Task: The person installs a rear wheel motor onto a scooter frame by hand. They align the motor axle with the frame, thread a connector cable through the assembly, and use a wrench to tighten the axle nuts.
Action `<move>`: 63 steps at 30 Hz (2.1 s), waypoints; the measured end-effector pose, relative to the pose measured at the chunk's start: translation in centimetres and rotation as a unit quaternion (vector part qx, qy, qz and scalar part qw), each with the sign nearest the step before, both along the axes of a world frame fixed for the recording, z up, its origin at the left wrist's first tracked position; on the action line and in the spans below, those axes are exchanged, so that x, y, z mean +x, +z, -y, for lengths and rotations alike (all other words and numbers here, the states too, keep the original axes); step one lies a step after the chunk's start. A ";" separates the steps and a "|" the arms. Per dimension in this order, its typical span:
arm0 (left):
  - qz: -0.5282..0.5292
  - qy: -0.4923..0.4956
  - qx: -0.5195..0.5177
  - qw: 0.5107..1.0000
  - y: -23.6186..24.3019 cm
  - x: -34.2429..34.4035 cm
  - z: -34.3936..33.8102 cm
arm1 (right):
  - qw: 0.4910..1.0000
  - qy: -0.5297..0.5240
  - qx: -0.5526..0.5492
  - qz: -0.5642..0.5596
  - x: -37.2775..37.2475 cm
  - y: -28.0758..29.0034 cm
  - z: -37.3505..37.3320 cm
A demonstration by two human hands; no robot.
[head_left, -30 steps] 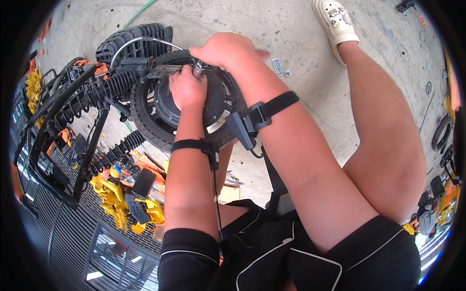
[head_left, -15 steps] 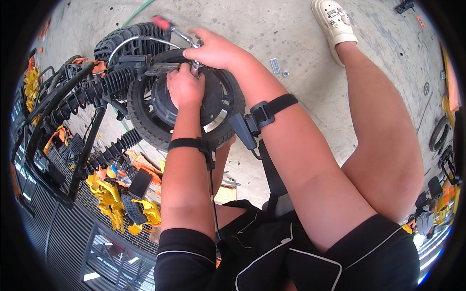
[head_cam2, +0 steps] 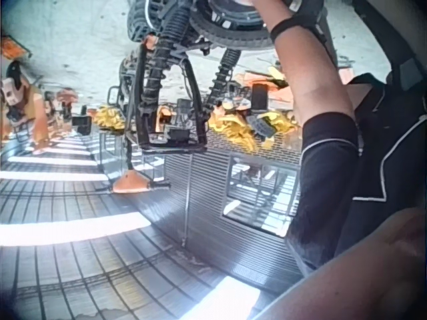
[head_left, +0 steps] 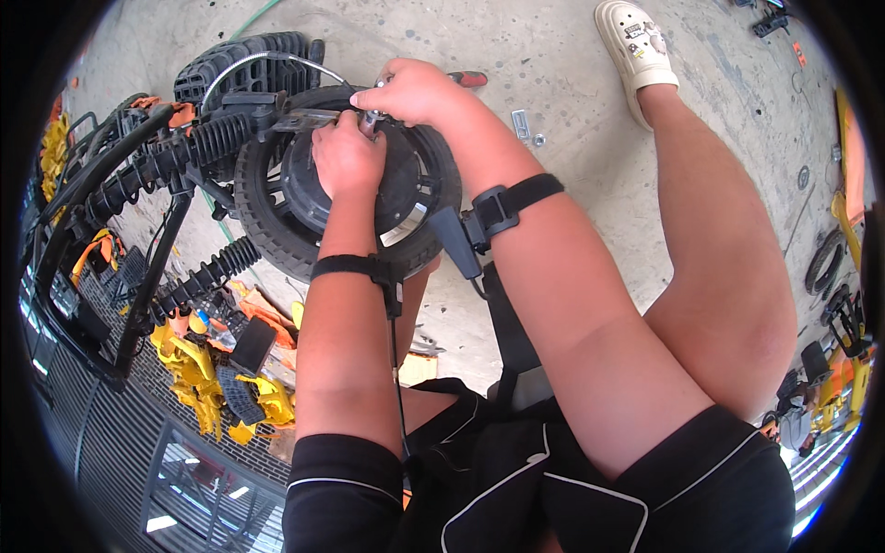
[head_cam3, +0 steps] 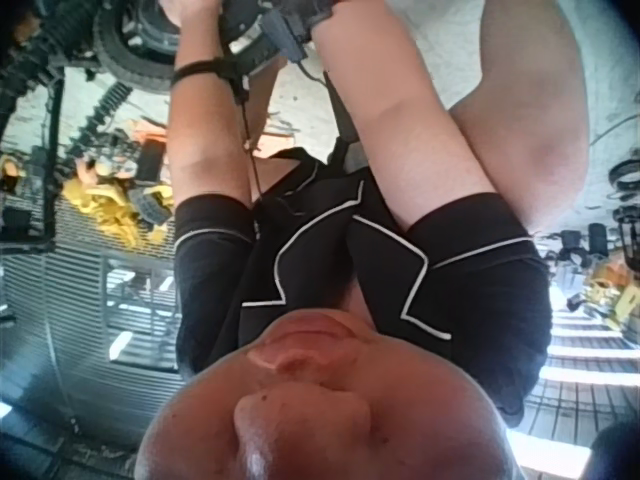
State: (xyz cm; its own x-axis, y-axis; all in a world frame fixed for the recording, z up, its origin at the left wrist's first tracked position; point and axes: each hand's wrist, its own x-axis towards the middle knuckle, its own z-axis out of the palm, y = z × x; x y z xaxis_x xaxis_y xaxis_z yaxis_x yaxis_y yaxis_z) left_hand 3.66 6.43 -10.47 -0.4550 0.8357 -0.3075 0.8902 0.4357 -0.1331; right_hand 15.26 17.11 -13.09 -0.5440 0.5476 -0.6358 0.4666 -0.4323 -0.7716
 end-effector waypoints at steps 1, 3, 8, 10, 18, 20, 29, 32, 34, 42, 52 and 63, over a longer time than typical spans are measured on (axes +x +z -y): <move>0.000 0.002 0.001 1.000 -0.2 0.2 0.1 | 1.000 -0.015 0.018 0.002 -0.2 -0.1 0.1; -0.002 -0.014 0.004 1.000 -0.2 -0.1 0.1 | 0.999 -0.016 0.039 0.017 -0.8 -0.1 0.2; -0.005 -0.016 0.011 1.000 0.3 -0.1 0.3 | 0.987 -0.130 0.089 0.029 -0.3 1.4 -2.1; 0.009 -0.018 0.033 0.999 0.1 0.0 0.2 | 0.990 -0.097 0.093 0.050 1.3 2.5 -4.4; 0.058 0.021 0.037 0.997 0.6 -0.2 1.1 | 0.957 -0.070 0.196 0.201 4.0 -0.2 -1.3; 0.069 0.041 0.026 0.996 2.2 0.6 1.4 | 0.954 -0.014 0.205 0.220 5.3 -1.5 0.5; 0.357 -0.043 0.165 0.919 25.5 9.4 2.8 | 0.893 0.245 0.248 0.285 11.6 -6.5 7.4; 0.380 -0.022 0.169 0.909 27.4 8.6 5.7 | 0.876 0.297 0.253 0.283 11.6 -7.4 10.4; 0.329 -0.044 0.116 0.936 26.0 8.1 6.0 | 0.892 0.214 0.236 0.321 12.0 -13.5 13.4; 0.436 -0.113 0.079 0.889 23.2 9.8 6.5 | 0.915 0.253 0.202 0.243 10.7 -6.3 10.5; 0.416 -0.068 0.191 0.886 23.8 9.1 5.9 | 0.991 0.023 0.057 0.121 1.9 1.8 5.8; 0.414 0.013 0.229 0.881 24.6 5.8 8.2 | 0.985 -0.017 0.054 0.161 -4.5 1.8 7.8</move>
